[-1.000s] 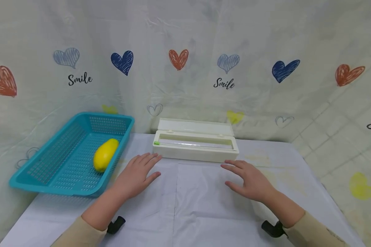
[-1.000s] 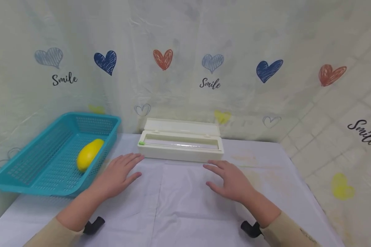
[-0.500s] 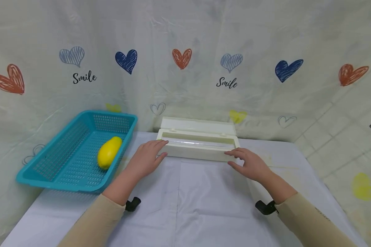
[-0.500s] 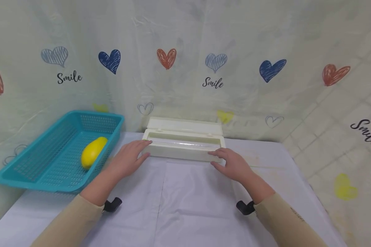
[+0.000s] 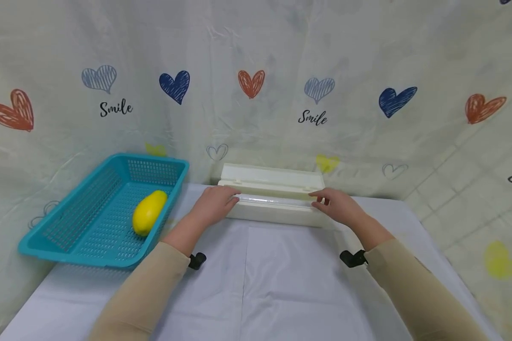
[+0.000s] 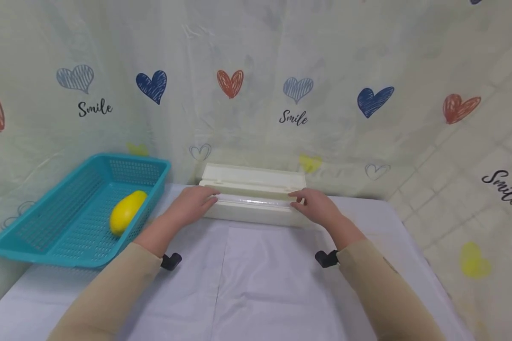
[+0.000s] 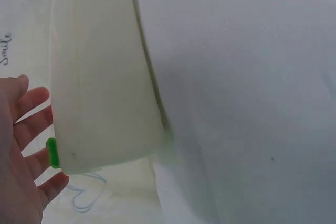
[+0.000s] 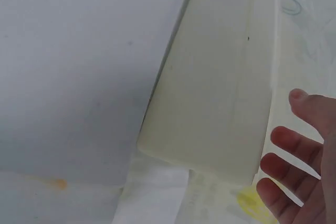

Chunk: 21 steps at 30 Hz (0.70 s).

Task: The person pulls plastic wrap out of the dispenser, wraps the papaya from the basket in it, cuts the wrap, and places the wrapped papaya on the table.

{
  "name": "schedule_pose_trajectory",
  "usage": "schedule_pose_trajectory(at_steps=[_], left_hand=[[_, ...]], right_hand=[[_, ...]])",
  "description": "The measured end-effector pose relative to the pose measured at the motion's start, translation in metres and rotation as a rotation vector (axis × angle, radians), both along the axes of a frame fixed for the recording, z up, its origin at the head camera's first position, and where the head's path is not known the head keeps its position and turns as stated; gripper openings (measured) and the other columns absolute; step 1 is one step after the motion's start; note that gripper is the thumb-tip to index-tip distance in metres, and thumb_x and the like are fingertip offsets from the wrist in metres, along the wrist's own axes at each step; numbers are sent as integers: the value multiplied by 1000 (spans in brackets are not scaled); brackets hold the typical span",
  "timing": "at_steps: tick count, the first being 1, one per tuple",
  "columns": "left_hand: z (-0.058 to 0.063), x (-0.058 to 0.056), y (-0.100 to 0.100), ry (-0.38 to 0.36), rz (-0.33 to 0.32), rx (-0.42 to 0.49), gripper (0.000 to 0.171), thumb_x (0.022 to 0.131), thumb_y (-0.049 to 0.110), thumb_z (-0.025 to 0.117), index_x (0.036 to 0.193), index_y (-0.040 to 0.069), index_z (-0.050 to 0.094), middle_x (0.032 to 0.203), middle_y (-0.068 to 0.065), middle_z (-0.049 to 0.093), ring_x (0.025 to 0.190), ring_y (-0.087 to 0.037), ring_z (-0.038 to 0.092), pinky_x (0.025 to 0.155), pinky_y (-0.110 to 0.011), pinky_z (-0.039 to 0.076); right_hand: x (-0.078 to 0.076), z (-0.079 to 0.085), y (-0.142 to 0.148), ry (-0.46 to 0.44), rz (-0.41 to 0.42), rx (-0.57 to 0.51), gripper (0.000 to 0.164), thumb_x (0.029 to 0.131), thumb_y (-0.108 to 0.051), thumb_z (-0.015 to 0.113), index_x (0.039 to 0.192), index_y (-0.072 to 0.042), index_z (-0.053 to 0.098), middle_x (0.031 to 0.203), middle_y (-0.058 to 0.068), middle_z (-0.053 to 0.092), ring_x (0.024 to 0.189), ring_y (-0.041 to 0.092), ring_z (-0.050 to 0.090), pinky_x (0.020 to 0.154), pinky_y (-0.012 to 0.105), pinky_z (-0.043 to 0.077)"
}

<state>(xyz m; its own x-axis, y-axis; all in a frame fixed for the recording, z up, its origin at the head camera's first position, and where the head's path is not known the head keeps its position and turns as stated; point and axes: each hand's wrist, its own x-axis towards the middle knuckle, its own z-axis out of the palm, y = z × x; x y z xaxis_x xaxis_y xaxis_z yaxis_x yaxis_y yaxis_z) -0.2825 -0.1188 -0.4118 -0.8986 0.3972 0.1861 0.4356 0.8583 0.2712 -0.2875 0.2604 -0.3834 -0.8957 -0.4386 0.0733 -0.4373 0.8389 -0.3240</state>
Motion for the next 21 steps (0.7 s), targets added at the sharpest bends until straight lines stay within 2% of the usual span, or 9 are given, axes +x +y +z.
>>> schedule_pose_trajectory(at_steps=[5,13,21], left_hand=[[-5,-9,1,-26,3,-12,33,104,34,51,130,20,65,130,1,65,126,-22,56,105,-50,36],[-3,-15,2,-47,-7,-19,30,103,35,54,126,22,69,121,4,70,118,-19,61,108,-48,31],[4,-19,2,-75,-9,-16,28,102,32,57,123,20,71,117,4,71,115,-19,62,108,-47,30]], right_hand=[[-12,0,-4,-109,-36,46,37,96,-28,67,130,-11,66,96,2,63,76,18,53,65,34,45],[-22,0,-12,-148,-21,103,39,94,-29,69,128,-11,67,86,0,57,66,17,46,61,33,39],[-32,-5,-16,-135,-28,78,16,95,-27,68,104,-17,75,90,-2,63,79,17,54,70,36,46]])
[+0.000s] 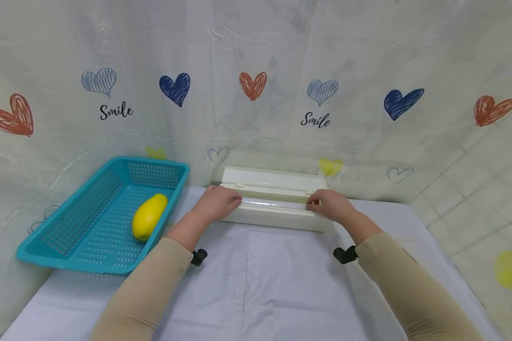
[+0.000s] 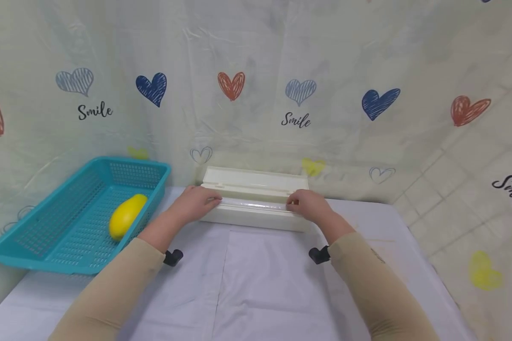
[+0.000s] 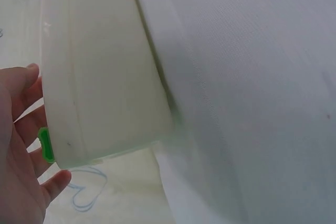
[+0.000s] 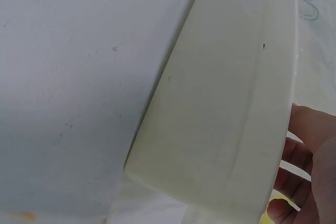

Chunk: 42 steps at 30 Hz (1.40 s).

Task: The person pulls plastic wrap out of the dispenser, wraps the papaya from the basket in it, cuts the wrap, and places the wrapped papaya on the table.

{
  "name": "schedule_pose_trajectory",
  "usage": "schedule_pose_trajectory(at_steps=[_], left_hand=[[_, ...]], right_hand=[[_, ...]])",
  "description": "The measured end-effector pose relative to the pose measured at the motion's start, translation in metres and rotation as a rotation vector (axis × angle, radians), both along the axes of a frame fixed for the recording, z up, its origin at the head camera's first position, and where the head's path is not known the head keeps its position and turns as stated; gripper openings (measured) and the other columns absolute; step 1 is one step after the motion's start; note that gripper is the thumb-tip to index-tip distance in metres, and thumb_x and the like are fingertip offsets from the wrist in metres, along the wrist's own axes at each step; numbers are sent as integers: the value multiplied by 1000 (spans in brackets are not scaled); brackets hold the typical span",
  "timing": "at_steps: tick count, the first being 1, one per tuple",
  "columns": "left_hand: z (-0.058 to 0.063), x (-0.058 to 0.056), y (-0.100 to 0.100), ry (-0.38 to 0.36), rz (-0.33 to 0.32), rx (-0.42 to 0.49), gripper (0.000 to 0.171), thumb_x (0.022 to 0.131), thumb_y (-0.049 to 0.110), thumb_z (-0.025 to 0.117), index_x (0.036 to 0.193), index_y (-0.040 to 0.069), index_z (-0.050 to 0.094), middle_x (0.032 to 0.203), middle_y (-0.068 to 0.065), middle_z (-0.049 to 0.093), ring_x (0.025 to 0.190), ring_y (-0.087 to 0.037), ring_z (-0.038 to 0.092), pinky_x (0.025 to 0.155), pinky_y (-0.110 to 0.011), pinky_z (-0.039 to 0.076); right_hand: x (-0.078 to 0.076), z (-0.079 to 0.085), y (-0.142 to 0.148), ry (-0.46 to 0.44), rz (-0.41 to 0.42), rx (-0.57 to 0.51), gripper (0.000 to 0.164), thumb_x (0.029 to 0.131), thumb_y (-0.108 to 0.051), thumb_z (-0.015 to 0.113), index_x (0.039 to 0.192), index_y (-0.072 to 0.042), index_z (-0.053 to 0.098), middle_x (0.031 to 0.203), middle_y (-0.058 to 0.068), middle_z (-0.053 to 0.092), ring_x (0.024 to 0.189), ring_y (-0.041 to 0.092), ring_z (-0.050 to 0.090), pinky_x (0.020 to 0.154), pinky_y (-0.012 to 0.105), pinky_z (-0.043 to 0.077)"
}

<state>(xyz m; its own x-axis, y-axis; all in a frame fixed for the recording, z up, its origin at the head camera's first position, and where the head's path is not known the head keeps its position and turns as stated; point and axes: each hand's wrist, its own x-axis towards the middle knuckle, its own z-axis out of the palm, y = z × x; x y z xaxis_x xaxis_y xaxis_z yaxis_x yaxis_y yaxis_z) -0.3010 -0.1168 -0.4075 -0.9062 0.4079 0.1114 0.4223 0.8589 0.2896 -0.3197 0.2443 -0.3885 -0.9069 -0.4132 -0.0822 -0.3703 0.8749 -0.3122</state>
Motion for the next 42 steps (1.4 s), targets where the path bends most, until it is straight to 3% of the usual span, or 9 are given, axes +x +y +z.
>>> schedule_pose_trajectory(at_steps=[13,25,34,42], left_hand=[[1,-3,4,-38,28,12,28,100,34,59,121,21,72,119,4,70,118,-20,59,103,-46,34],[4,-8,7,5,32,-15,19,98,28,63,110,21,75,111,6,72,110,-17,63,103,-44,36],[1,-10,4,22,95,21,18,96,29,66,110,21,76,109,5,73,109,-18,62,101,-41,38],[4,-11,3,91,75,3,16,97,19,66,108,18,77,108,1,73,108,-23,61,98,-43,40]], right_hand=[[1,-1,3,31,-85,-152,18,99,-23,62,107,-9,70,97,5,60,82,23,52,70,37,45],[6,5,6,57,-117,-215,21,100,-24,62,108,-6,70,101,10,58,84,25,51,73,40,44],[8,4,7,96,-126,-249,22,98,-24,63,108,-6,71,99,10,59,86,27,53,75,41,45],[13,0,12,120,-128,-290,22,99,-25,63,108,-6,72,101,9,59,91,27,56,78,42,47]])
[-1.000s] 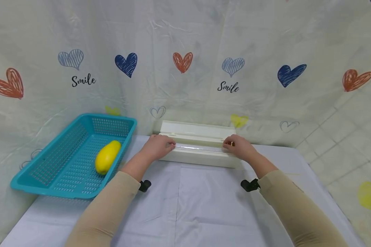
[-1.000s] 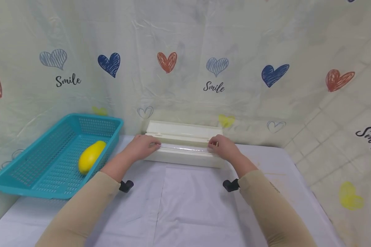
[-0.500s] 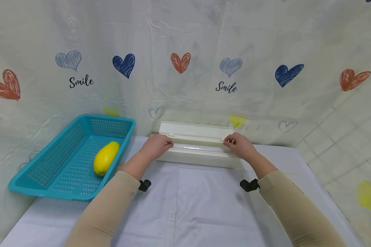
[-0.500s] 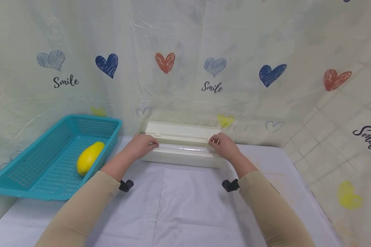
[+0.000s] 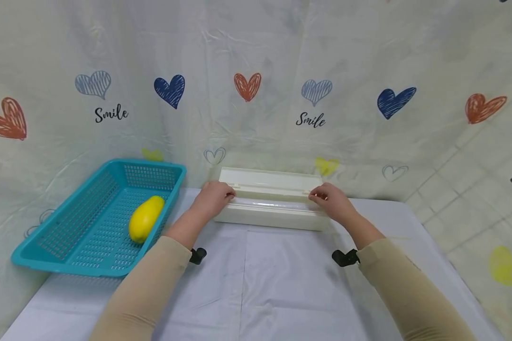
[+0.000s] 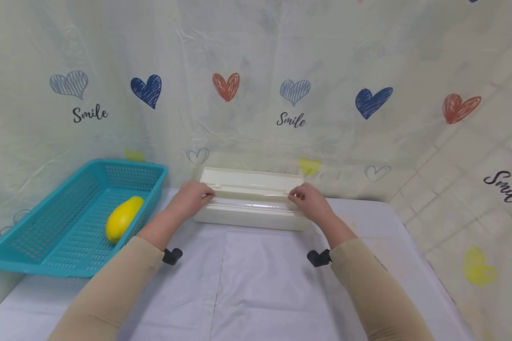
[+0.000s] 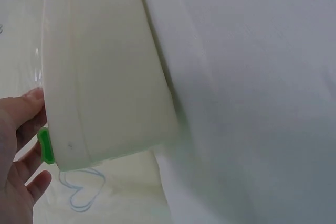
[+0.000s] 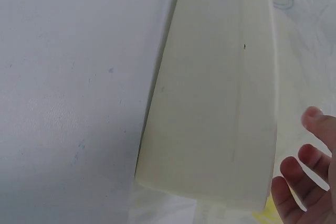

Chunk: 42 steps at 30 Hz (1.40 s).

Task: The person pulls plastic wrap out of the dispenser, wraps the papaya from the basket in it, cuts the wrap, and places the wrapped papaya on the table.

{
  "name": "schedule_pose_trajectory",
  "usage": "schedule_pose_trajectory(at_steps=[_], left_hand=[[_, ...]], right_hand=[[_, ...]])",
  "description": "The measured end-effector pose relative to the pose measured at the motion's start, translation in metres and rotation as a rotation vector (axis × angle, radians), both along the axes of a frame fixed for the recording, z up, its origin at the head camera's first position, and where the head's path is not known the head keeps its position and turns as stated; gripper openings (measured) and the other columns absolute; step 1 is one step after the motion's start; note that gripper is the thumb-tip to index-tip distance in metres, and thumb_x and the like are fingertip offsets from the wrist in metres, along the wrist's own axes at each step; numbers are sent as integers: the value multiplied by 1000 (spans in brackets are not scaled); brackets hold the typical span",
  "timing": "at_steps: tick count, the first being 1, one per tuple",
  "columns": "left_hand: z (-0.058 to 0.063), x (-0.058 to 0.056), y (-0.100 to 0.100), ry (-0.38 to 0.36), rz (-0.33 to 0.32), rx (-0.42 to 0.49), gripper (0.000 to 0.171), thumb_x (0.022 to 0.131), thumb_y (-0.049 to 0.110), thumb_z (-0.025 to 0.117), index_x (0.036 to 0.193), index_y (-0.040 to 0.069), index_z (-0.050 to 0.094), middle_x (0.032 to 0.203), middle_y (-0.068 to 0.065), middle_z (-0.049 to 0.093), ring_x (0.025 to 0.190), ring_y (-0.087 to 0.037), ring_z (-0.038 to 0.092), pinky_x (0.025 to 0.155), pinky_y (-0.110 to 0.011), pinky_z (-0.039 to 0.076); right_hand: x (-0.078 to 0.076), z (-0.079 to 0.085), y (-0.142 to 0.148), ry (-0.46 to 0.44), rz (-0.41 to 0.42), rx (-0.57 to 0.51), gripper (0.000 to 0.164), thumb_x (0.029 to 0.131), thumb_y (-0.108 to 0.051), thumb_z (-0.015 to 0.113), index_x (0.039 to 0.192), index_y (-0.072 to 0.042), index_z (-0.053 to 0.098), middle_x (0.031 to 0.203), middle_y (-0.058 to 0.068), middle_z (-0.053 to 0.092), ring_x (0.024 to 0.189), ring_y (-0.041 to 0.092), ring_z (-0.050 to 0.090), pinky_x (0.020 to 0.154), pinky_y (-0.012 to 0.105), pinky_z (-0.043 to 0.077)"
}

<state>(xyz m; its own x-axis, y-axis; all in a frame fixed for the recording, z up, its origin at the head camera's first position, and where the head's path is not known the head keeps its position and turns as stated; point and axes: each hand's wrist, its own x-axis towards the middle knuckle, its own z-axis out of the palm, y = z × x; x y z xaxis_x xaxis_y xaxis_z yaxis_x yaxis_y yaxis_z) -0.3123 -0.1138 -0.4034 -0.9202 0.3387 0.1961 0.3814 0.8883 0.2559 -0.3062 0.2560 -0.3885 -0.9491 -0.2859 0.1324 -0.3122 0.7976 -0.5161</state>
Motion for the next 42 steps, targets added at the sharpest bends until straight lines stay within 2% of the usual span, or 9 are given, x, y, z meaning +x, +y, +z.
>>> schedule_pose_trajectory(at_steps=[4,8,16,22,25,28,32,38,42], left_hand=[[3,1,0,34,2,-23,16,98,23,65,107,18,77,105,1,72,103,-24,59,94,-43,40],[6,1,0,35,16,-2,18,99,27,63,108,18,76,104,3,72,102,-23,58,93,-43,38],[11,0,-2,55,22,39,19,99,28,63,111,18,74,105,4,73,105,-22,61,96,-44,37],[14,-2,-3,92,6,56,17,98,26,65,109,19,74,101,5,74,102,-20,65,95,-45,37],[18,-3,-4,49,-15,89,16,98,23,64,109,18,74,103,4,73,103,-21,64,97,-45,38],[24,-4,-6,-32,-38,118,17,99,19,63,111,16,74,109,2,72,108,-22,63,101,-46,37],[28,-3,-8,-98,-60,103,20,99,16,63,116,15,73,115,0,71,114,-22,61,107,-47,36],[29,-2,-10,-66,-54,84,21,99,17,63,116,13,74,114,-2,71,113,-25,61,104,-44,42],[29,-2,-8,-46,-14,94,19,99,21,63,113,15,75,112,-1,72,112,-25,60,105,-46,39]], right_hand=[[3,-2,1,1,-16,-9,22,100,-27,61,108,-9,71,110,8,60,95,27,56,78,43,48],[4,-4,2,-4,-46,-24,23,100,-29,60,111,-10,70,116,10,62,96,28,57,76,42,49],[4,-4,-1,-2,-76,-42,28,102,-33,57,115,-11,67,112,10,66,95,28,56,75,41,46],[5,0,-1,-10,-60,-54,23,102,-28,58,114,-10,66,109,9,67,92,27,58,75,40,46],[5,3,-1,-21,-37,-47,21,103,-23,56,114,-8,65,106,10,67,93,26,60,74,39,48],[6,6,-1,-45,-14,-35,19,103,-19,56,114,-6,63,105,11,66,95,27,61,75,39,50],[7,9,-2,-70,4,-4,23,102,-16,56,122,-5,63,111,13,66,98,29,63,76,40,51],[5,8,-3,-34,18,80,25,102,-15,56,121,-4,67,116,14,66,99,29,61,79,42,50],[5,6,-4,-2,-28,96,25,104,-19,54,118,-5,68,115,13,66,96,28,59,79,43,48]])
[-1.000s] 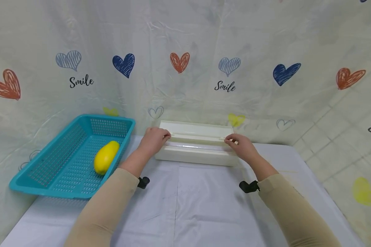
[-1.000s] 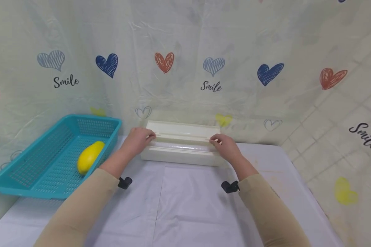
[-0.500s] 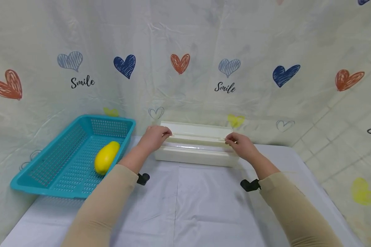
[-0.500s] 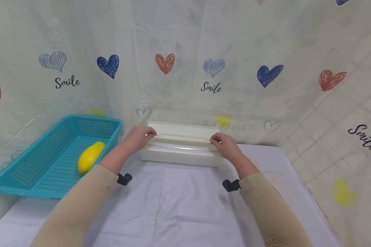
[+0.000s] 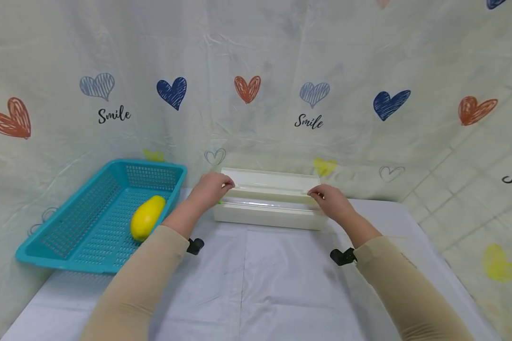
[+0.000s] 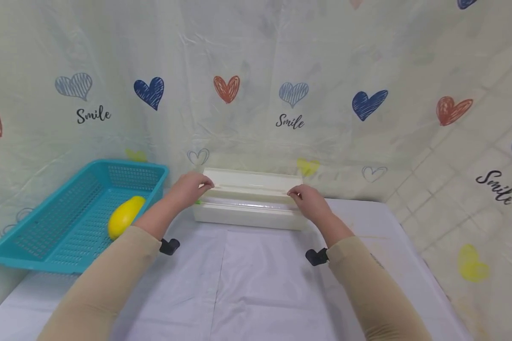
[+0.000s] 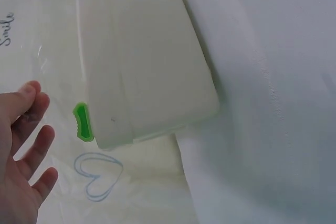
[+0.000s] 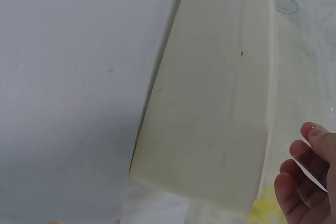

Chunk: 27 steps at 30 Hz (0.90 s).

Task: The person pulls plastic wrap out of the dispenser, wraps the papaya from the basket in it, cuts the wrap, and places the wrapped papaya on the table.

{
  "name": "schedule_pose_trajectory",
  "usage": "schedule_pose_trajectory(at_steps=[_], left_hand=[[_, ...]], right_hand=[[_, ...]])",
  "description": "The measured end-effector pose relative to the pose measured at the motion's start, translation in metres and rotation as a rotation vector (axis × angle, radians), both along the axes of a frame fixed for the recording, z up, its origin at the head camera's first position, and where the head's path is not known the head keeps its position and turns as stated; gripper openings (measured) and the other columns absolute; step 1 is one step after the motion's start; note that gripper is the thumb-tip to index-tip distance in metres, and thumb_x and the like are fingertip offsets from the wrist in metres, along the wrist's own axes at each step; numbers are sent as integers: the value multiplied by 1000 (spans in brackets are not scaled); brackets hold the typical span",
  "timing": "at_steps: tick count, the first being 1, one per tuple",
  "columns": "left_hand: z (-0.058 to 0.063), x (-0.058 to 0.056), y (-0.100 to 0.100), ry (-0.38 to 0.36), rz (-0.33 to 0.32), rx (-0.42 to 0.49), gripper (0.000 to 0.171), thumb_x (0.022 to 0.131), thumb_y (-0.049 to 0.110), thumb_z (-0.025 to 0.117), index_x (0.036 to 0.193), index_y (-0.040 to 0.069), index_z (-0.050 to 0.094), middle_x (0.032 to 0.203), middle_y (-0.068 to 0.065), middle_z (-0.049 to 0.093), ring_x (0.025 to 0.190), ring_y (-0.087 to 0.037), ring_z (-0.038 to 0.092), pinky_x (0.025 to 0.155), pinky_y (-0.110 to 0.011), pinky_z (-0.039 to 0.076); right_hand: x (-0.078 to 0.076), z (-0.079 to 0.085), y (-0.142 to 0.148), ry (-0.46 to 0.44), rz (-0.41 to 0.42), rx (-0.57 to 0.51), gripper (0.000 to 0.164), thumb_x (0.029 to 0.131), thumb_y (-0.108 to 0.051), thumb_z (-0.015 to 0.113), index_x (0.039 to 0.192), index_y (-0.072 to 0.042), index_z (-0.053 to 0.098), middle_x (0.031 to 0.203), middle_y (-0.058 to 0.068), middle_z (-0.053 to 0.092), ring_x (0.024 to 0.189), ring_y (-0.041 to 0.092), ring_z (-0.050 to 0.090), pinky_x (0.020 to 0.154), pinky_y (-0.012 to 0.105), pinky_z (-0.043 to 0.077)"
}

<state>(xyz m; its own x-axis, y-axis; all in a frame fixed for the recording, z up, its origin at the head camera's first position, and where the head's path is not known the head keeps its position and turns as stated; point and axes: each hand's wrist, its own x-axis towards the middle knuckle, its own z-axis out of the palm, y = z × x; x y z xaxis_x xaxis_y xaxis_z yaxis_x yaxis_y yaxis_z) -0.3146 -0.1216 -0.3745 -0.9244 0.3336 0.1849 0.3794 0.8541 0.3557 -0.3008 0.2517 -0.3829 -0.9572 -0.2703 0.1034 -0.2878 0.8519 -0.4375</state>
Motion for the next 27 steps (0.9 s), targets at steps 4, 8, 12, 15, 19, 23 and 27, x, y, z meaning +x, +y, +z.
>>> schedule_pose_trajectory(at_steps=[4,8,12,15,19,23,27], left_hand=[[-1,0,3,17,40,18,20,99,26,63,112,16,75,111,0,72,111,-24,60,105,-48,37],[-1,0,2,36,58,39,21,100,27,62,113,17,74,109,1,72,108,-24,61,105,-48,35],[1,3,2,50,62,49,21,100,25,62,114,16,73,108,0,73,107,-24,62,105,-49,34],[3,5,1,59,70,48,21,100,25,61,113,15,73,106,0,73,106,-24,62,104,-47,35],[7,6,2,89,65,42,20,100,26,61,113,16,73,105,1,73,104,-23,63,102,-47,35],[11,7,2,120,57,37,21,100,26,61,113,16,73,106,0,73,104,-24,64,102,-48,36],[14,7,2,133,56,43,21,100,26,61,114,16,73,108,0,73,107,-24,63,102,-49,35]], right_hand=[[5,-1,0,-1,-45,-41,28,105,-22,51,123,-6,65,118,14,65,96,29,59,78,44,48],[6,0,0,-1,-68,-92,30,106,-24,49,125,-7,64,120,14,64,101,31,59,82,47,47],[6,1,-1,6,-78,-118,30,106,-26,49,125,-8,64,122,14,64,107,32,59,86,49,47],[6,3,-3,7,-74,-127,30,106,-25,48,125,-7,63,123,14,64,108,33,59,86,50,48],[8,7,-3,20,-77,-141,30,106,-23,49,125,-6,64,122,15,64,108,33,59,85,49,48],[8,11,-3,26,-83,-153,29,105,-21,50,125,-4,64,121,15,65,105,33,60,82,47,49],[7,15,-4,33,-95,-155,29,105,-21,50,125,-4,64,120,15,65,102,32,59,82,47,48]])
